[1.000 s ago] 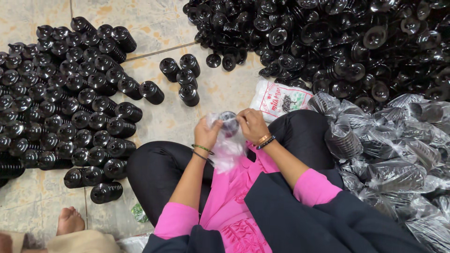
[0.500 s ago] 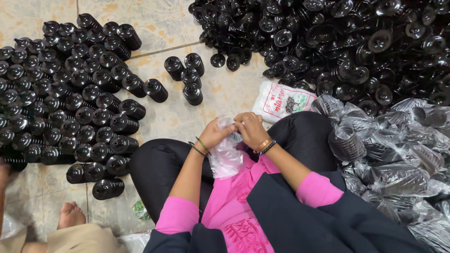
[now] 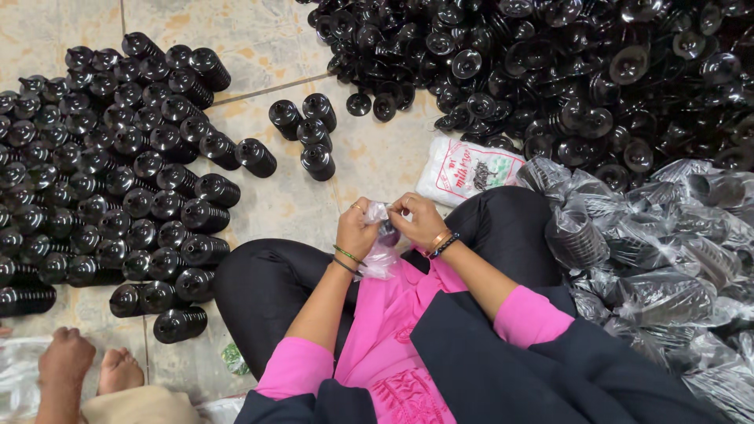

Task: The person sits on the floor surrounded by piles of black plastic cups and bags of wrapped cups. They open a clear plastic bag, place black plastic cups into it one at a time, and set filled bags aside with the other packed bags.

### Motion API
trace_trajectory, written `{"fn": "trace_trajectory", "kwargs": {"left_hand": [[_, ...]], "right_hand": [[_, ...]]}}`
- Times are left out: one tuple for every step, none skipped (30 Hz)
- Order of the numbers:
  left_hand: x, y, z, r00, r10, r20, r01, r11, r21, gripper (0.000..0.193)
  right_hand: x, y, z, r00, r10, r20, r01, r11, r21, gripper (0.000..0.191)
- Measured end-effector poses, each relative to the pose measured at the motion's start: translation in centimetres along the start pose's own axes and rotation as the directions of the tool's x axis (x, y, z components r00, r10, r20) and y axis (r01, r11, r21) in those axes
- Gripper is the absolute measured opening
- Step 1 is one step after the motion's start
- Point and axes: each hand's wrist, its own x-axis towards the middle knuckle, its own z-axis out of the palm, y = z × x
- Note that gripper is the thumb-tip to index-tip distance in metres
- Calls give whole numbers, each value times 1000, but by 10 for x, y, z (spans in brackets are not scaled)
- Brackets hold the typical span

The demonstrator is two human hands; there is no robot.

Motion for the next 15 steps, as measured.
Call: {"fn": "trace_trajectory", "kwargs": {"left_hand": [[-1, -2, 5, 997, -71, -39, 67, 993, -101, 14], [-3, -5, 10, 987, -146, -71, 129, 971, -202, 15], [-3, -9, 13, 970, -222, -96, 184, 935, -303, 16], [-2, -14, 14, 965, -259, -52, 227, 914, -337, 15], [0, -18, 13, 956, -293, -7, 270, 890, -368, 15], [2, -23, 11, 944, -326, 39, 314, 862, -397, 16], [5, -27, 7, 939, -324, 114, 341, 841, -421, 17], [7, -29, 2, 929, -318, 188, 369, 818, -442, 17], [9, -29, -1, 916, -307, 260, 397, 794, -461, 18], [8, -29, -4, 941, -267, 209, 330, 865, -379, 16], [7, -27, -5, 962, -220, 163, 260, 921, -289, 15], [6, -22, -7, 979, -166, 122, 188, 963, -193, 14], [4, -17, -6, 998, -16, 54, 19, 999, -48, 17], [2, -10, -4, 990, 142, 12, -142, 984, 106, 22], [0, -4, -2, 954, 301, -5, -289, 921, 262, 27]], "right_hand": [[-1, -3, 0, 999, -41, -12, 40, 995, -97, 12], [-3, -6, 0, 996, -83, -19, 78, 978, -193, 11], [-4, -10, 0, 992, -126, -21, 115, 950, -289, 10], [-4, -13, -1, 968, -248, -48, 221, 924, -310, 10], [-5, -15, -2, 927, -367, -72, 325, 885, -335, 11], [-5, -16, -3, 872, -480, -90, 421, 832, -361, 13], [-5, -16, -3, 872, -487, -56, 442, 830, -341, 15], [-5, -15, -3, 870, -493, -22, 462, 828, -319, 17], [-5, -13, -3, 865, -501, 13, 482, 824, -297, 19], [-5, -10, -2, 926, -378, -15, 367, 905, -214, 15], [-5, -7, 0, 969, -247, -30, 241, 962, -127, 11], [-5, -3, 3, 993, -110, -33, 108, 993, -38, 8], [-5, 0, 5, 998, -50, -31, 52, 996, 69, 7], [-4, 3, 6, 1000, 10, -22, -6, 985, 174, 7], [-4, 6, 6, 998, 70, -7, -65, 959, 276, 6]]}}
